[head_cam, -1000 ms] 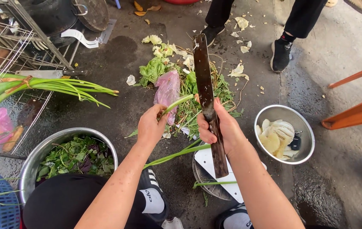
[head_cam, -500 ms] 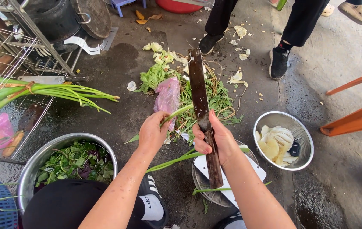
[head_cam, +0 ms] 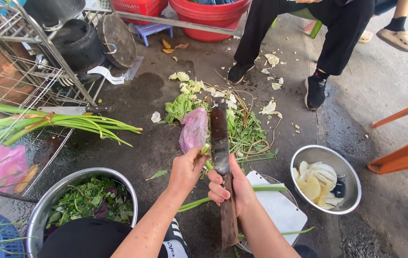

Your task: The person sits on the ground and uses a large knife to peel and trim long green stalks. They hold the stalks with one hand and scrape the knife along the length to remove the outer layers, discarding the waste onto the floor. The trimmed stalks are placed on a white cutting board.

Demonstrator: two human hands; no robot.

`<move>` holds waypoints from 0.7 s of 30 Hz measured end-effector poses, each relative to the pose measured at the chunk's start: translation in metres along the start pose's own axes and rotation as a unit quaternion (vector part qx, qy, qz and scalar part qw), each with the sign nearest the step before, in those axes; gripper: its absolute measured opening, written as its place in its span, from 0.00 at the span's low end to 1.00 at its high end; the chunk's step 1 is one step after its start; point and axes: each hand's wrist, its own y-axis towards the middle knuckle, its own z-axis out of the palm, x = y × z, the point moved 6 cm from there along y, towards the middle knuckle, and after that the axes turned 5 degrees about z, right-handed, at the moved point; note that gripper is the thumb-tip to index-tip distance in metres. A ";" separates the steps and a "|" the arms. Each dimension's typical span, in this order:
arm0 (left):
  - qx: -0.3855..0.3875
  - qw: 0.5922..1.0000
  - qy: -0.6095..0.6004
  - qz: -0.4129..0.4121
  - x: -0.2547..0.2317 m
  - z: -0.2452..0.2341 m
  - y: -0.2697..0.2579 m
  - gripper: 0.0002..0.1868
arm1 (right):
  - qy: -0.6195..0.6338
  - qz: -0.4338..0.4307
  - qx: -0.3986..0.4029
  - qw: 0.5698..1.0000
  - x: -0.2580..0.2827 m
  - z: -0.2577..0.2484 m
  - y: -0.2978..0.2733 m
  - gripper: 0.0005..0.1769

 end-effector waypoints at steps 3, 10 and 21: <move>-0.014 1.000 0.003 -0.003 0.010 -0.003 0.001 0.06 | -0.044 -0.006 -0.054 0.998 0.011 -0.012 -0.003 0.36; -0.046 0.996 -0.048 -0.056 0.004 -0.023 0.010 0.06 | 0.014 -0.098 -0.178 0.979 0.037 -0.024 -0.021 0.23; -0.107 0.965 0.217 0.098 -0.008 -0.031 0.006 0.09 | -0.104 -0.121 -0.047 0.986 0.033 0.031 -0.026 0.23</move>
